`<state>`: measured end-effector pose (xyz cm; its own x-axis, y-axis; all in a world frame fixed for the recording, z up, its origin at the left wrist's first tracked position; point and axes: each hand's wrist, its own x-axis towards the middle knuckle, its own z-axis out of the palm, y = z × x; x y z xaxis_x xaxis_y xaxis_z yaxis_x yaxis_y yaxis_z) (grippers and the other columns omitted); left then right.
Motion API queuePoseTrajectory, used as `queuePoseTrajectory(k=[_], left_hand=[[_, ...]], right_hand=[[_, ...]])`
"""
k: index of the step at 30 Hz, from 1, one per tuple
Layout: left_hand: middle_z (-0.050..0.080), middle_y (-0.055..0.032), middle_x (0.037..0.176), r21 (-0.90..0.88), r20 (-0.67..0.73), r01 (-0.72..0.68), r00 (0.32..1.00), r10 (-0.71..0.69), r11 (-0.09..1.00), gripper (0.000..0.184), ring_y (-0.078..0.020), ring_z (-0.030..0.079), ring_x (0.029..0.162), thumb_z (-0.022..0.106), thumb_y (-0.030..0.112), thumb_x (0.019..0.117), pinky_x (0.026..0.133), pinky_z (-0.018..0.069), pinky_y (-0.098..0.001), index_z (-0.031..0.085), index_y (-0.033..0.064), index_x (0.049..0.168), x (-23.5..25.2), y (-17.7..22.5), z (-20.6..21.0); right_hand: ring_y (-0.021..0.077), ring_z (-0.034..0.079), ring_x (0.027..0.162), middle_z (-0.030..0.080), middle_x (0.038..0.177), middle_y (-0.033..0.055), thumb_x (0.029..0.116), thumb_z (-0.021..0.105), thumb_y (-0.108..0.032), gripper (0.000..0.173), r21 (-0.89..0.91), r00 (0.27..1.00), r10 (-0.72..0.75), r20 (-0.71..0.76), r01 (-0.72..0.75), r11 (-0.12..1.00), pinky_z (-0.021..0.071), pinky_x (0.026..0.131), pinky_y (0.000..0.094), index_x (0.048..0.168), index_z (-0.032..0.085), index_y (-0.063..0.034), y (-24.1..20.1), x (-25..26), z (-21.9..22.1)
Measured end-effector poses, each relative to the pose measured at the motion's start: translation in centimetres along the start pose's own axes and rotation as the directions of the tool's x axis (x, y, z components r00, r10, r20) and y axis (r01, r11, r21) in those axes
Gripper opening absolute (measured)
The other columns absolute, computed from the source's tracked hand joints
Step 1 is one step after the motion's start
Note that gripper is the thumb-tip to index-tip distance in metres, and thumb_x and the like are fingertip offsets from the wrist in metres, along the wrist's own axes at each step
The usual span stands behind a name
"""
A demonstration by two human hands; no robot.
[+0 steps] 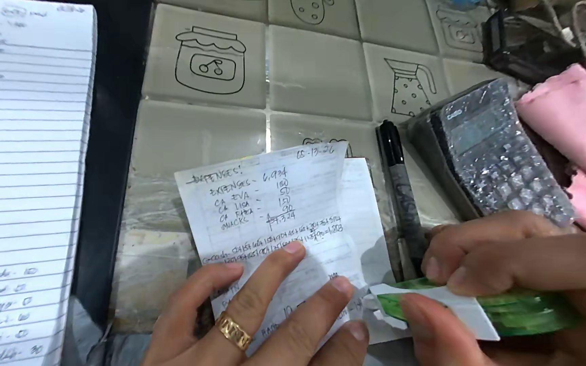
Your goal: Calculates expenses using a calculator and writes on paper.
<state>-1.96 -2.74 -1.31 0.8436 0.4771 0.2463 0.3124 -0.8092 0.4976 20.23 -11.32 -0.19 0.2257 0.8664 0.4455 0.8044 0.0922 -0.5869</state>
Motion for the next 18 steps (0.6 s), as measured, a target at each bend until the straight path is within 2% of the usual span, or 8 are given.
queuePoseTrajectory(k=[4, 7, 9, 14, 18], left_hand=[[0.063, 0.0143, 0.141, -0.003, 0.019, 0.002, 1.0, -0.002, 1.0, 0.032, -0.0193, 0.045, 0.145, 0.06, 0.047, 0.0995, 0.111, 0.029, -0.0498, 0.074, 0.0368, 0.126, 0.13, 0.03, -0.18], [0.063, 0.0137, 0.141, -0.009, 0.016, -0.002, 1.0, 0.002, 1.0, 0.033, -0.0193, 0.044, 0.145, 0.061, 0.048, 0.0989, 0.111, 0.0292, -0.0493, 0.074, 0.0362, 0.127, 0.15, -0.04, -0.15], [0.063, 0.0135, 0.141, -0.002, 0.018, -0.006, 1.0, 0.006, 1.0, 0.033, -0.0193, 0.044, 0.145, 0.061, 0.048, 0.0988, 0.11, 0.0297, -0.0489, 0.074, 0.036, 0.127, 0.15, -0.05, -0.14], [0.063, 0.0143, 0.142, 0.005, 0.016, -0.002, 1.0, 0.002, 1.0, 0.033, -0.0188, 0.043, 0.146, 0.06, 0.048, 0.0996, 0.111, 0.0288, -0.0484, 0.074, 0.0366, 0.127, 0.08, -0.05, -0.08], [0.064, 0.0139, 0.141, 0.01, 0.009, -0.007, 1.0, 0.007, 1.0, 0.033, -0.0194, 0.043, 0.145, 0.062, 0.048, 0.0981, 0.111, 0.0294, -0.0481, 0.074, 0.0359, 0.127, 0.08, -0.06, -0.03]], right_hand=[[-0.0027, 0.058, 0.085, 0.057, 0.09, -0.0091, 0.0943, 0.066, -0.038, 0.023, 0.008, 1.0, -0.002, -0.005, 0.002, 1.0, 0.0475, 0.07, 0.0137, 0.095, 0.052, -0.0196, 0.25, 0.12, -0.12], [-0.0038, 0.061, 0.09, 0.06, 0.096, -0.0143, 0.0957, 0.067, -0.039, 0.02, 0.145, 0.997, 0.077, 0.02, -0.079, 0.986, 0.0512, 0.075, 0.0133, 0.102, 0.056, -0.024, 0.34, 0.08, -0.62], [-0.0031, 0.062, 0.09, 0.06, 0.097, -0.016, 0.0944, 0.069, -0.041, 0.022, 0.211, 0.992, 0.122, 0.013, -0.122, 0.97, 0.0526, 0.074, 0.015, 0.103, 0.054, -0.0269, 0.31, 0.11, -0.72], [-0.0047, 0.06, 0.093, 0.059, 0.098, -0.0149, 0.0927, 0.071, -0.039, 0.025, 0.175, 0.995, 0.091, 0.033, -0.096, 0.98, 0.0504, 0.075, 0.011, 0.102, 0.053, -0.0248, 0.05, 0.1, -0.44], [-0.0035, 0.06, 0.092, 0.059, 0.095, -0.0125, 0.0915, 0.072, -0.037, 0.026, 0.153, 0.998, 0.06, 0.022, -0.063, 0.986, 0.0496, 0.075, 0.0117, 0.1, 0.052, -0.0225, -0.01, -0.01, -0.06]])
